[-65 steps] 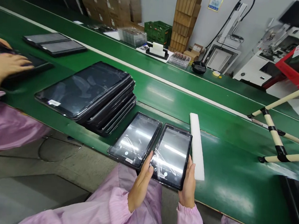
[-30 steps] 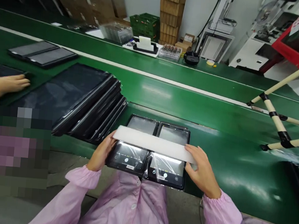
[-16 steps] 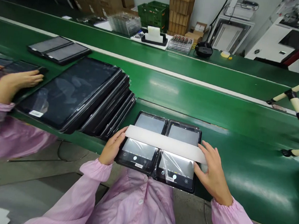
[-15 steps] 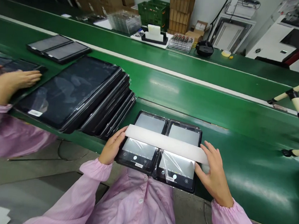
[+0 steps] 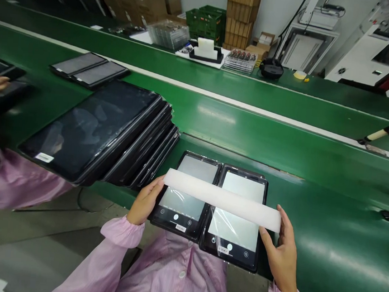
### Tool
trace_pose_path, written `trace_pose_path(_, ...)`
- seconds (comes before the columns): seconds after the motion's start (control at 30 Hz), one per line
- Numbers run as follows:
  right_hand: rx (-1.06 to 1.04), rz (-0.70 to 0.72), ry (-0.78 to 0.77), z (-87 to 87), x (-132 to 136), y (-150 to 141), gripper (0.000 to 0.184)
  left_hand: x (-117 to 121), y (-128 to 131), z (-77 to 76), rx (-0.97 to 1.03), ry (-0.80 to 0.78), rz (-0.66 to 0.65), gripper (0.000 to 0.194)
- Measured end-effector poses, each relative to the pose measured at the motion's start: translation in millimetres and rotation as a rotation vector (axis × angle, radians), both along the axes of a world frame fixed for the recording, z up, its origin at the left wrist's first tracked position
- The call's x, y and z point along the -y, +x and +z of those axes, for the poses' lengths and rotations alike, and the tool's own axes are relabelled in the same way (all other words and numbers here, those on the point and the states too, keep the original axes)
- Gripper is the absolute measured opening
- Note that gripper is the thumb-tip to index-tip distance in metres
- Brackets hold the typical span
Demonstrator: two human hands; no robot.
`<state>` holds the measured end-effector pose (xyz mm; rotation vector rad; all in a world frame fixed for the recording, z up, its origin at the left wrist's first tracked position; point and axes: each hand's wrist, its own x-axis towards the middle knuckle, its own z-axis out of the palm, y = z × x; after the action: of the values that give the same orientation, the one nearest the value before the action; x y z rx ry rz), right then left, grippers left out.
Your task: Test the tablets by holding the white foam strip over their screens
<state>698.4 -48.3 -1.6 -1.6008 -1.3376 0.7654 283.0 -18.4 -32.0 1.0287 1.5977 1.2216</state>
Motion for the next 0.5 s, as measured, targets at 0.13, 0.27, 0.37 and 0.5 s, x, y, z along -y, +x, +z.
trace_pose_path(0.13, -0.014, -0.011, -0.022, -1.6, -3.7, -1.8, 0.081, -0.6, -0.5, -0.1, 0.010, -0.019, 0.010, 0.068)
trace_pose_path(0.27, -0.045, -0.050, -0.030, -8.6, 1.1, 2.0, 0.091, 0.3, -1.9, 0.3, 0.030, -0.068, 0.022, 0.070)
trace_pose_path(0.37, -0.131, -0.112, -0.051, -18.1, 8.4, 8.0, 0.088, 2.2, -3.4, -0.1, 0.049, -0.110, 0.022, 0.070)
trace_pose_path(0.5, -0.315, -0.252, -0.037, -31.9, 11.2, 13.3, 0.074, 5.5, -5.3, -4.2, 0.050, -0.120, 0.041, 0.068)
